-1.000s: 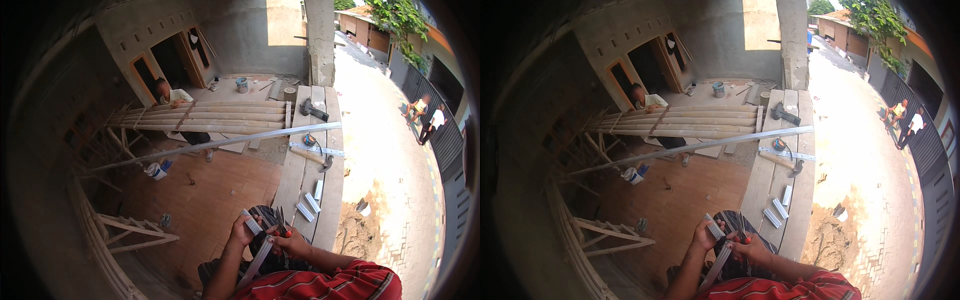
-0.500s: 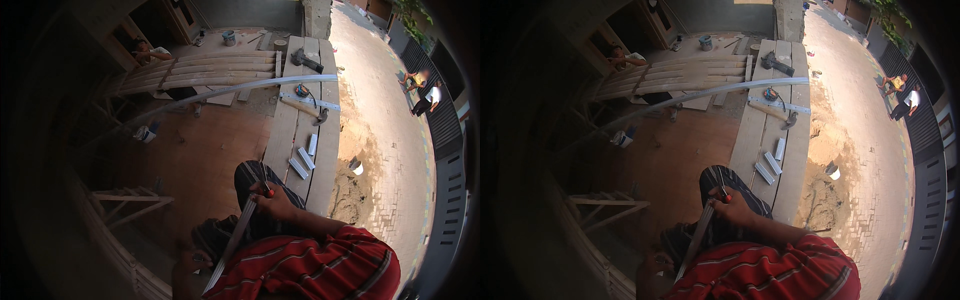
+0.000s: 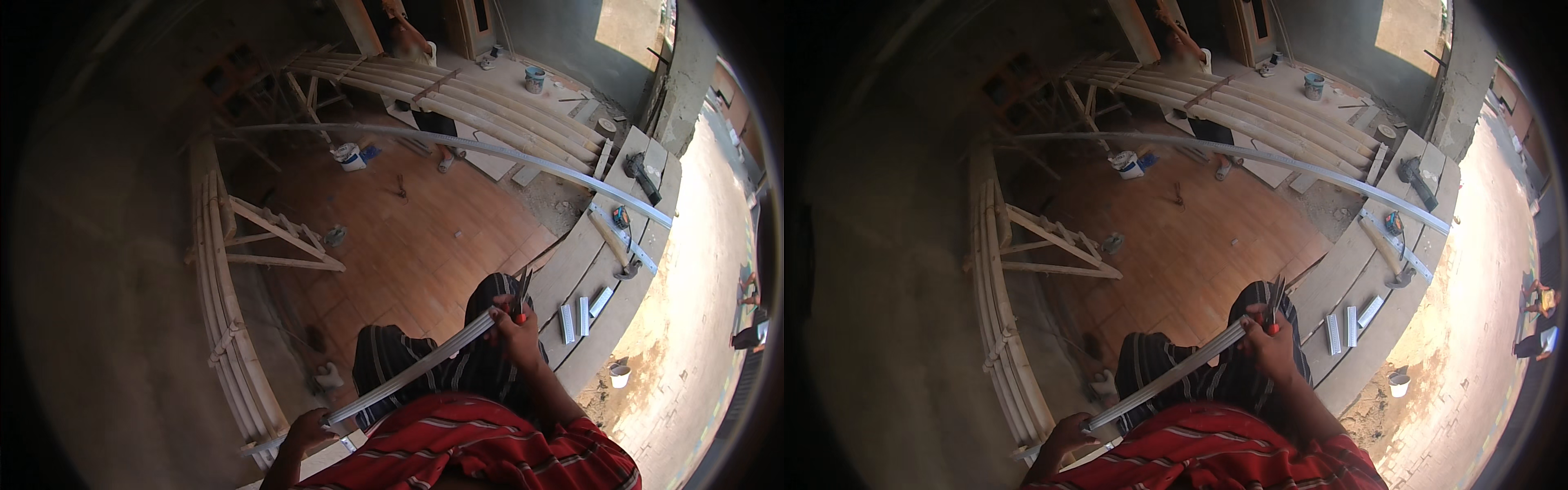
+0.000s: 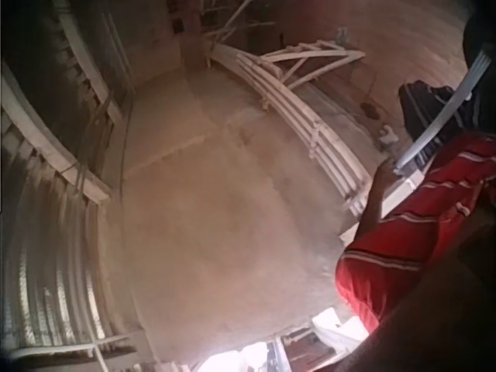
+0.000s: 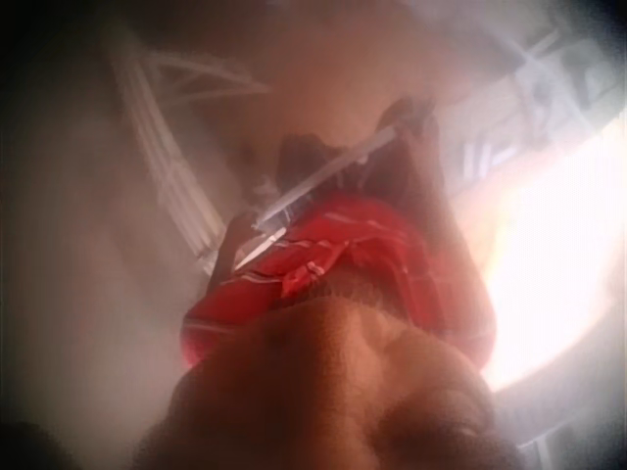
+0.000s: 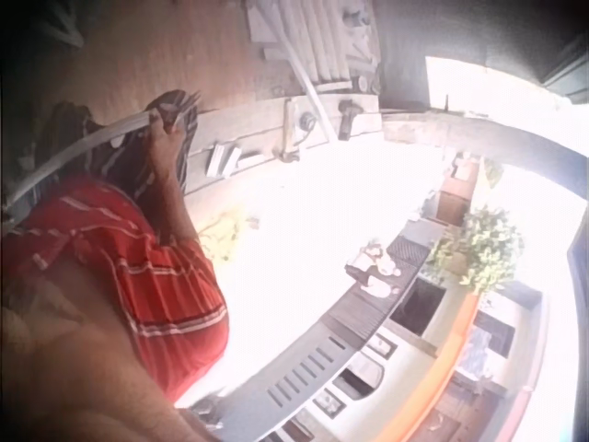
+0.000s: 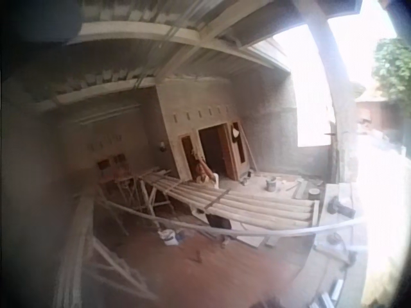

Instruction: The person sits on the floor and uses tin snips to cut a long metal profile into smaller segments. They measure the profile with a tape measure and cut it repeatedly, placing the cut pieces on the floor.

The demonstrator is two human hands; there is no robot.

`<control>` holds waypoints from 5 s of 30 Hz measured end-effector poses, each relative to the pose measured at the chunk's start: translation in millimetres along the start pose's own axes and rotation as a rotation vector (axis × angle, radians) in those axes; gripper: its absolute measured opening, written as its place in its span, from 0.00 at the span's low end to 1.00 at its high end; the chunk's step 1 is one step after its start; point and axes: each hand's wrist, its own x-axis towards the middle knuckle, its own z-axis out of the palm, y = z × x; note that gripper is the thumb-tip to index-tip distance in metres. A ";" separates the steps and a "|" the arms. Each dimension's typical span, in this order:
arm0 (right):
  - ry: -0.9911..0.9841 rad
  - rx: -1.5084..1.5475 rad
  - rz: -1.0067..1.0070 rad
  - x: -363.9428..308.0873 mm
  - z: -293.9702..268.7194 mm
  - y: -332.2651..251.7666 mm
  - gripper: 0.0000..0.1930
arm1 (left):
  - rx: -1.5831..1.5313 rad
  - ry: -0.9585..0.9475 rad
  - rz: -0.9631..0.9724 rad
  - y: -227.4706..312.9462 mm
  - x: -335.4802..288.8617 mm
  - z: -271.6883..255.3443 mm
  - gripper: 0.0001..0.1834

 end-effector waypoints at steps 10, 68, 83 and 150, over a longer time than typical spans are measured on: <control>0.065 0.011 0.015 5.4 -10.1 15.6 0.15 | 0.303 0.151 -0.080 -4.2 -9.0 9.4 0.28; 0.547 0.039 0.031 -17.8 -186.0 29.9 0.18 | 0.562 0.481 0.410 328.8 313.0 -133.8 0.44; 0.588 -0.055 0.069 -52.0 -201.3 32.6 0.17 | 0.620 0.445 0.245 359.3 384.4 -122.0 0.44; 0.032 -0.392 -0.052 -70.7 -81.4 -30.1 0.18 | -1.627 -0.587 0.429 427.6 164.4 31.9 0.15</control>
